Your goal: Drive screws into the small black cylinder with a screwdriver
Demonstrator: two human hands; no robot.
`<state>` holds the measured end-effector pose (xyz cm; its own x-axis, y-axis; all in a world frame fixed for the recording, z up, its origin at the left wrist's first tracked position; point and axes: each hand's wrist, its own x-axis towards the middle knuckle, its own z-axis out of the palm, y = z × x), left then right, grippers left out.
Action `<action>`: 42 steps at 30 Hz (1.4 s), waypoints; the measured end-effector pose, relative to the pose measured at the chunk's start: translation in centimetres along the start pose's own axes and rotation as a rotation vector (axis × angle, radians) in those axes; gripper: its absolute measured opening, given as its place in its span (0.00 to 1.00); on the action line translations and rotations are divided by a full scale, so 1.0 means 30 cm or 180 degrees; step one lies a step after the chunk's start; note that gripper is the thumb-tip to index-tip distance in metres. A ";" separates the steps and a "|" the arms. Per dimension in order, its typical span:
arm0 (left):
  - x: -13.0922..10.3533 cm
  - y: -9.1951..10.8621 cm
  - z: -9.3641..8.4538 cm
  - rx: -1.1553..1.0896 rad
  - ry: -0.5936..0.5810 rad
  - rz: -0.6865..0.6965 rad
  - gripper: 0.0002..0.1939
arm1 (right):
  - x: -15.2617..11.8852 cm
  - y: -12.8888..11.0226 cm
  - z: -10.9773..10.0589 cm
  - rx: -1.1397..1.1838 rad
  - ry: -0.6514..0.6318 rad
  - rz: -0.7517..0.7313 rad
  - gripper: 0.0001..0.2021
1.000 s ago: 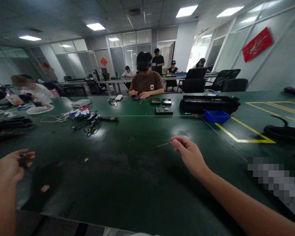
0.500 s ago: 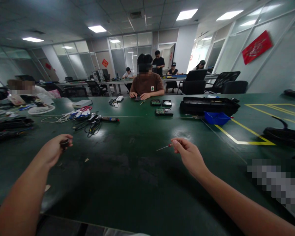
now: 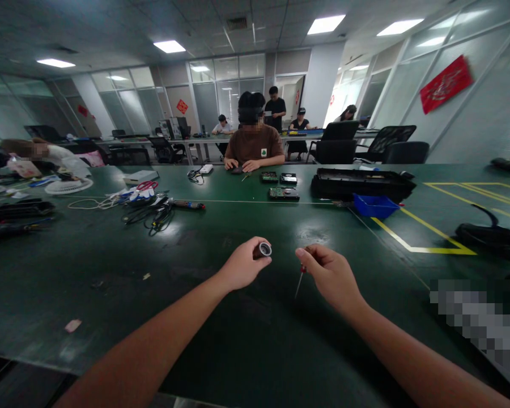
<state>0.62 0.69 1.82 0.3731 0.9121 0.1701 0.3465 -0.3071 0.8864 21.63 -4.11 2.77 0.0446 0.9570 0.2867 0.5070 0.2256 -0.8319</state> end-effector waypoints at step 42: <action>-0.051 -0.080 -0.018 0.0804 0.0068 0.0507 0.20 | -0.031 -0.008 -0.001 -0.0984 0.0501 -0.0764 0.23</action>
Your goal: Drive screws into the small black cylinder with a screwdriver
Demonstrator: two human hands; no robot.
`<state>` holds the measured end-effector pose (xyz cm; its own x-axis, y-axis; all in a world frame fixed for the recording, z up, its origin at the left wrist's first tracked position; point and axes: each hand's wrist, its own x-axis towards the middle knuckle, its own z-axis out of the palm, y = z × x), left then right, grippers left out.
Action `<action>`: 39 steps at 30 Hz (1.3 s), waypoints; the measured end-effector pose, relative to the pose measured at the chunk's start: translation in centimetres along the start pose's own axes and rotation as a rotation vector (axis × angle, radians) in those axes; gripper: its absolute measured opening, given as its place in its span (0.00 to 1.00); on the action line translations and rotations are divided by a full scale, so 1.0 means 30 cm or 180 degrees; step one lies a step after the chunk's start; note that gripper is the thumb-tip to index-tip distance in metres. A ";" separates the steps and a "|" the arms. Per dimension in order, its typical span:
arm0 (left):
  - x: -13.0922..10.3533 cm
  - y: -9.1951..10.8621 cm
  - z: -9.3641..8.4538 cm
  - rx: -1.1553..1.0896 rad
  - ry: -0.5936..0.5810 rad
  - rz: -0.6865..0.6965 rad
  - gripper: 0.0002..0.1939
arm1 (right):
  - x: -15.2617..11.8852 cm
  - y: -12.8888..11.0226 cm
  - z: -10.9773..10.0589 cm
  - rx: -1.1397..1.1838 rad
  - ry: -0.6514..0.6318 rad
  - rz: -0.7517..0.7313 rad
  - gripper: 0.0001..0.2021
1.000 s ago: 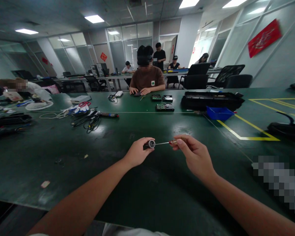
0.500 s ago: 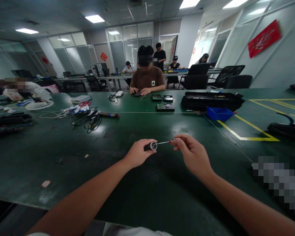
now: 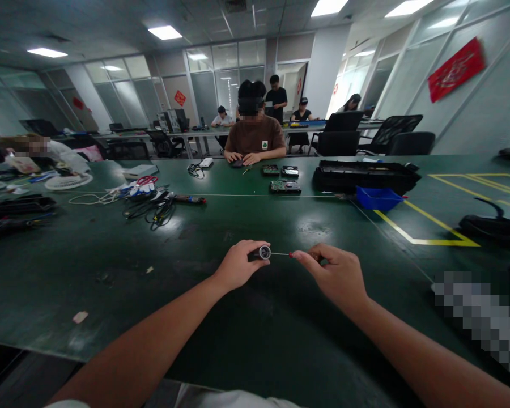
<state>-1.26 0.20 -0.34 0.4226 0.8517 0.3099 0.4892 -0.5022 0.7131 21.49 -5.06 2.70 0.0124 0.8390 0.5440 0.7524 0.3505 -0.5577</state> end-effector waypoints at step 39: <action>0.000 -0.004 -0.004 0.0174 -0.0085 0.0136 0.20 | -0.019 -0.020 -0.002 0.0001 -0.0803 -0.0378 0.16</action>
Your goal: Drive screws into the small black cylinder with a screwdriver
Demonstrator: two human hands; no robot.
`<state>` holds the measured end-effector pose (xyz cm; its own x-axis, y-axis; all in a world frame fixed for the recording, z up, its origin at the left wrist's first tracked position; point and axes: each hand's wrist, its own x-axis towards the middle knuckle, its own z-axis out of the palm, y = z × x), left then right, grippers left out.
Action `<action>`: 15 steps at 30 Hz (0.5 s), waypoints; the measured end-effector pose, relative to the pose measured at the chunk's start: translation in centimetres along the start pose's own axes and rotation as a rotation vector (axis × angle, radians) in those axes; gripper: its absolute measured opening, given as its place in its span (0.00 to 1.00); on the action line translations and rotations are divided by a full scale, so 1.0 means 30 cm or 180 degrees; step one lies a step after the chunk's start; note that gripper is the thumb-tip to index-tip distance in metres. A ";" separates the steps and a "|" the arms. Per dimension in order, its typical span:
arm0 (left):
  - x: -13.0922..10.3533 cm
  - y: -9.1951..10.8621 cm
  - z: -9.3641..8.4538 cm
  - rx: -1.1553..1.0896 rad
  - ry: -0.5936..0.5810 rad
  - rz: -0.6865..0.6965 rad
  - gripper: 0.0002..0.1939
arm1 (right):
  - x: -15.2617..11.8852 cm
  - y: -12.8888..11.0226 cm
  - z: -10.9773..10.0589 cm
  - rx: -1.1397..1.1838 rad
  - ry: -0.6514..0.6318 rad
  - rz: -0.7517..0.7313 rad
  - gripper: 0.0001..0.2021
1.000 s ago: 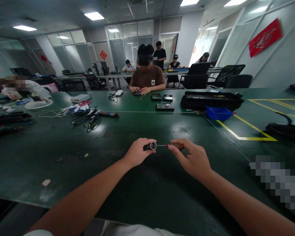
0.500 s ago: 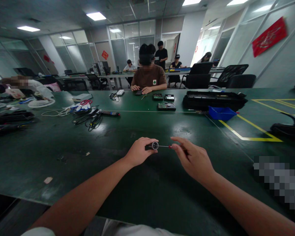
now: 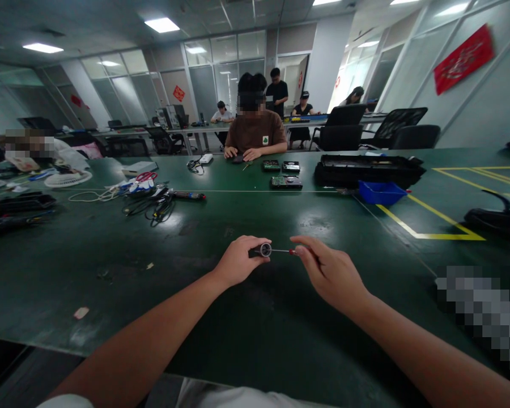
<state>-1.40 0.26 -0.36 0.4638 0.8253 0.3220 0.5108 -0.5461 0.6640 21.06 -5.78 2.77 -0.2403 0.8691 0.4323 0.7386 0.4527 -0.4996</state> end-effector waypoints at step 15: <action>0.004 -0.029 0.010 0.0135 0.0108 0.0051 0.20 | 0.003 -0.019 -0.001 0.0322 -0.0110 0.0201 0.19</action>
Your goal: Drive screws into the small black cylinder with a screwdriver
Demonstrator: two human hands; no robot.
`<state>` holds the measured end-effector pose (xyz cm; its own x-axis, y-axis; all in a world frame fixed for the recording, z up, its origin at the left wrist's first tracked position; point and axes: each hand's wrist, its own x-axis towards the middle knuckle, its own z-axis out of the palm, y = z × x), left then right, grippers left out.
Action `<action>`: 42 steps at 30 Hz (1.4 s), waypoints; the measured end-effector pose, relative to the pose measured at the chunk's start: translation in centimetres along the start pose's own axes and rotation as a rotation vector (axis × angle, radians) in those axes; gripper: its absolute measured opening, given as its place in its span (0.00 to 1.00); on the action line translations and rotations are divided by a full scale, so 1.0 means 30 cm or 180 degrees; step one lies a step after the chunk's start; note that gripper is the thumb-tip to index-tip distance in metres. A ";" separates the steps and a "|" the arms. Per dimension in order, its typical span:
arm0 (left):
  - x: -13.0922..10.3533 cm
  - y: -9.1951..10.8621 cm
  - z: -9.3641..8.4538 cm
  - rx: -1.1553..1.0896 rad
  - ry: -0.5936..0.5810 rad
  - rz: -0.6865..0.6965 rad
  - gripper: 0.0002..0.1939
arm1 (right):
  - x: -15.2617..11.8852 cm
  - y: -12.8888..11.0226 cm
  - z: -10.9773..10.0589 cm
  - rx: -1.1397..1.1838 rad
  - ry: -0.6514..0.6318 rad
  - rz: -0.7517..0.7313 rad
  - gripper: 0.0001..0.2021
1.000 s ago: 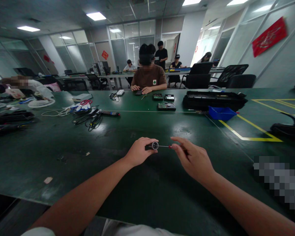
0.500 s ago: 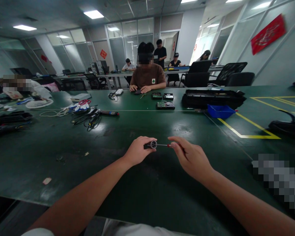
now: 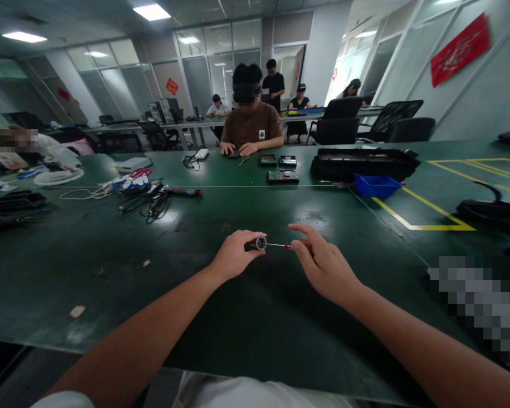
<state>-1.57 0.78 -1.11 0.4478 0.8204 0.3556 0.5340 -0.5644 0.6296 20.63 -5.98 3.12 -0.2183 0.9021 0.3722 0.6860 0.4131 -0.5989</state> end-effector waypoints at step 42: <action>0.001 0.013 -0.010 0.0011 -0.0112 -0.0119 0.21 | 0.015 0.024 0.005 0.0026 -0.0138 0.0015 0.17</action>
<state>-1.55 0.62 -0.64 0.4525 0.8372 0.3072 0.5533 -0.5337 0.6395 20.91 -5.27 2.74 -0.2452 0.9085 0.3384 0.6814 0.4098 -0.6064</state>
